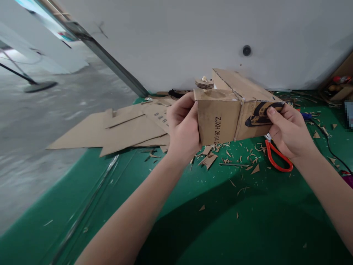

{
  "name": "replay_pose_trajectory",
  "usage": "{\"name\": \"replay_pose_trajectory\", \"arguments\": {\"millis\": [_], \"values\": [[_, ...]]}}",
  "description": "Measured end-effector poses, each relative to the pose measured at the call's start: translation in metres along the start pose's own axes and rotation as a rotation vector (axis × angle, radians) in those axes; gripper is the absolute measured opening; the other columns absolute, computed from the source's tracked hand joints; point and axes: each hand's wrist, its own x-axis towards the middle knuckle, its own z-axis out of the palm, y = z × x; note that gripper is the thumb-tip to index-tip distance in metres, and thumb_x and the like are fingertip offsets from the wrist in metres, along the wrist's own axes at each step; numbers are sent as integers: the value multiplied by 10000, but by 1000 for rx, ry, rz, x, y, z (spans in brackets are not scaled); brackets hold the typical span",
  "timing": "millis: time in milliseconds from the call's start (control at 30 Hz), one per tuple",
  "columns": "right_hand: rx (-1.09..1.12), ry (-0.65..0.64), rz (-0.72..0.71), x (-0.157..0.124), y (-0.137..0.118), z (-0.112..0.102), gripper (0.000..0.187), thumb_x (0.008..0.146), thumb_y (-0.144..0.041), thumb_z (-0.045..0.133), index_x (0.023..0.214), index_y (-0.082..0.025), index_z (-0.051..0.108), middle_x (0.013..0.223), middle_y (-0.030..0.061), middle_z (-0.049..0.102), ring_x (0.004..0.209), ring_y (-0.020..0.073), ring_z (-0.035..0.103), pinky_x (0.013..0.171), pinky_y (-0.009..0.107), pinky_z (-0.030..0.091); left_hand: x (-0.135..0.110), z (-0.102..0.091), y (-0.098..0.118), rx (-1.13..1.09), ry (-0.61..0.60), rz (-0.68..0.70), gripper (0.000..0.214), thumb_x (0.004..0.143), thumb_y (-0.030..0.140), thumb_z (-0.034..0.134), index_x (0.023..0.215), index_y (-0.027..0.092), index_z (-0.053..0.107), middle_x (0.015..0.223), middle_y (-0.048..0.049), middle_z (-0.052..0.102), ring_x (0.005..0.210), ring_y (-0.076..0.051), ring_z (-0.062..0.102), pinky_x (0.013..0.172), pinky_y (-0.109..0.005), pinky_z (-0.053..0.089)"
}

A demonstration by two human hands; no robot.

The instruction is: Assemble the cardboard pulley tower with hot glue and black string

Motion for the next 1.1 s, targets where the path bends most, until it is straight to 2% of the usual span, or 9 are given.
{"name": "replay_pose_trajectory", "arguments": {"millis": [167, 333, 533, 667, 767, 900, 1000, 1100], "values": [[2, -28, 32, 0, 1, -2, 274, 802, -450, 734, 1035, -316, 682, 1182, -8, 704, 1310, 249, 513, 1096, 502, 440, 1, -3, -4, 18, 7, 34, 79, 817, 233, 737, 873, 213, 685, 856, 58, 687, 744, -61, 637, 653, -175, 517], [0, -17, 16, 2, 2, -3, 239, 793, -426, 742, 989, -298, 693, 1151, -4, 718, 1274, 251, 544, 1085, 491, 451, -2, 3, 2, 43, -10, 17, 85, 820, 248, 732, 843, 188, 677, 799, 48, 661, 691, -63, 614, 609, -180, 479], [-13, -4, -2, 0, 1, 0, 270, 819, -408, 707, 1069, -309, 682, 1200, -2, 700, 1286, 250, 534, 1086, 468, 452, -5, 11, 10, 45, -66, -9, 153, 798, 313, 758, 802, 176, 692, 734, 45, 626, 629, -60, 557, 527, -172, 403], [4, 36, -10, -1, 2, 1, 315, 791, -400, 730, 1091, -325, 669, 1199, -1, 697, 1293, 253, 527, 1092, 467, 440, -6, 9, 6, 77, -81, 18, 165, 820, 359, 735, 835, 199, 696, 768, 39, 638, 668, -77, 571, 552, -189, 424], [8, 10, 25, 0, -1, 0, 322, 785, -427, 724, 1086, -336, 656, 1226, -5, 680, 1286, 262, 530, 1090, 487, 432, -4, 6, 3, 132, -79, 48, 167, 828, 385, 726, 834, 225, 677, 764, 33, 645, 701, -103, 586, 578, -218, 451], [42, -50, 133, 1, -12, -4, 298, 816, -528, 578, 1026, -331, 652, 1241, -3, 663, 1304, 279, 505, 1096, 502, 411, 0, 6, 7, 183, 7, 94, 160, 818, 373, 737, 812, 232, 663, 735, 34, 642, 680, -108, 580, 549, -218, 450], [127, 55, 179, -1, -22, -4, 398, 841, -590, 412, 1029, -321, 638, 1209, 15, 670, 1303, 299, 502, 1090, 547, 395, 3, 8, 14, 164, 36, 130, 171, 785, 358, 767, 762, 222, 664, 692, 39, 633, 625, -92, 548, 506, -202, 430], [189, 168, 162, -4, -25, -1, 465, 869, -620, 339, 1089, -316, 614, 1231, 30, 655, 1297, 318, 507, 1066, 582, 402, 3, 6, 19, 153, -3, 178, 149, 786, 340, 771, 778, 223, 679, 688, 43, 627, 634, -88, 561, 522, -198, 443]]}}
